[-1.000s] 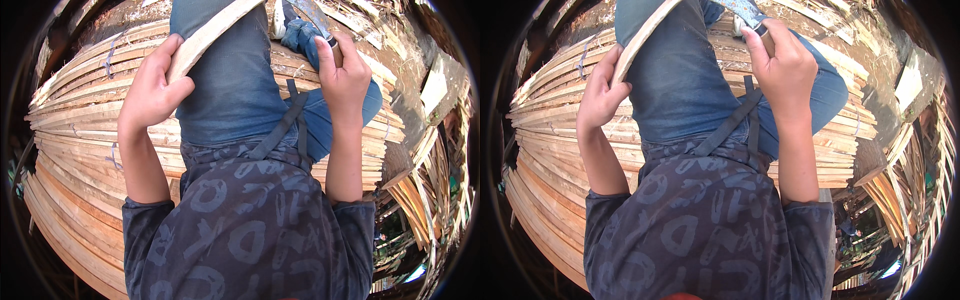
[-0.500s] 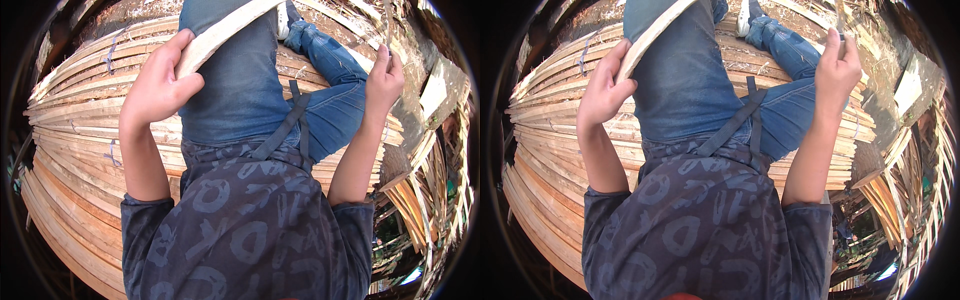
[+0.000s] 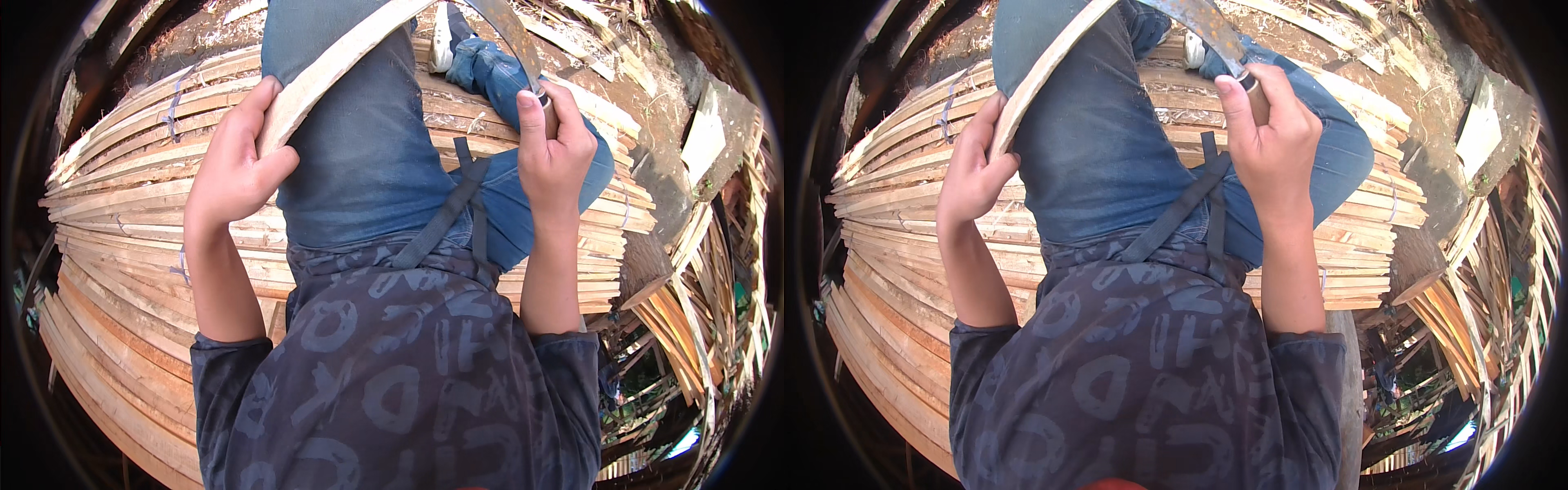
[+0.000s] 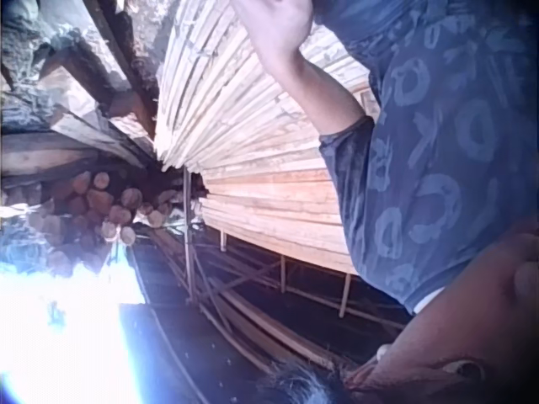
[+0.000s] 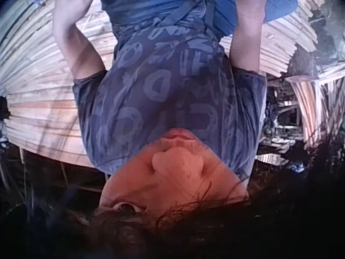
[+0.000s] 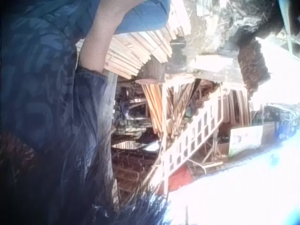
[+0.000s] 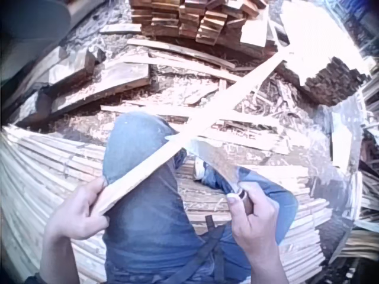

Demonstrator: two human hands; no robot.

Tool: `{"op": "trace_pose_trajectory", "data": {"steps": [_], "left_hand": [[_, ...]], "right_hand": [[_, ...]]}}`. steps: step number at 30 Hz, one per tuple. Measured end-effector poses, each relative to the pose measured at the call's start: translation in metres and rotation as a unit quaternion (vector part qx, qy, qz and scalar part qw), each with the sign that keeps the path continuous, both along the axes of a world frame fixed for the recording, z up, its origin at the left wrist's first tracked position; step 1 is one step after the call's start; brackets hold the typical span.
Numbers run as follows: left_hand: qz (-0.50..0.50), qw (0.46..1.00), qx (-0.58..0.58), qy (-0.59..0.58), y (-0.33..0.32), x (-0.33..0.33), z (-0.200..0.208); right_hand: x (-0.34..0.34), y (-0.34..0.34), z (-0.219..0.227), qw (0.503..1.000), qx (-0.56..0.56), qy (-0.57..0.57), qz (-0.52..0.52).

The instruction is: The person sits on the ground and uses a curved knife to shave thin strips from a long piece of wood held against their leg. They repeatedly scrape the blade along the wood's length to remove material, with wood shavings falling to the ground.

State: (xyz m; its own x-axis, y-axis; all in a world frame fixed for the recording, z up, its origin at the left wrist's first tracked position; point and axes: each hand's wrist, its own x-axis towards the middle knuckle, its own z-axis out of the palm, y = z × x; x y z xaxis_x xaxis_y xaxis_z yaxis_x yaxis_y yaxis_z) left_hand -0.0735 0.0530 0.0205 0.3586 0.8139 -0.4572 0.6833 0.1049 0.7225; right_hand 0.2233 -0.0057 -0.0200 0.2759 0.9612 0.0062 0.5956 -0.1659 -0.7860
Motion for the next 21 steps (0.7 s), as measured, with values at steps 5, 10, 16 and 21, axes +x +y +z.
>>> {"op": "trace_pose_trajectory", "data": {"steps": [5,10,16,21], "left_hand": [[0.043,0.997,-0.034,-0.047,0.002,0.003,0.001],[0.039,0.995,-0.086,-0.037,0.004,0.000,0.006],[0.006,0.994,-0.092,-0.059,0.010,0.005,0.008],[0.023,0.992,-0.102,-0.073,0.010,0.006,0.006]], "right_hand": [[-0.013,0.025,-0.008,0.995,0.065,-0.042,0.057],[0.006,0.039,-0.020,0.984,0.103,-0.128,0.070],[0.026,0.044,-0.030,0.986,0.075,-0.149,0.019],[0.045,0.049,-0.029,0.968,0.115,-0.217,0.042]]}}
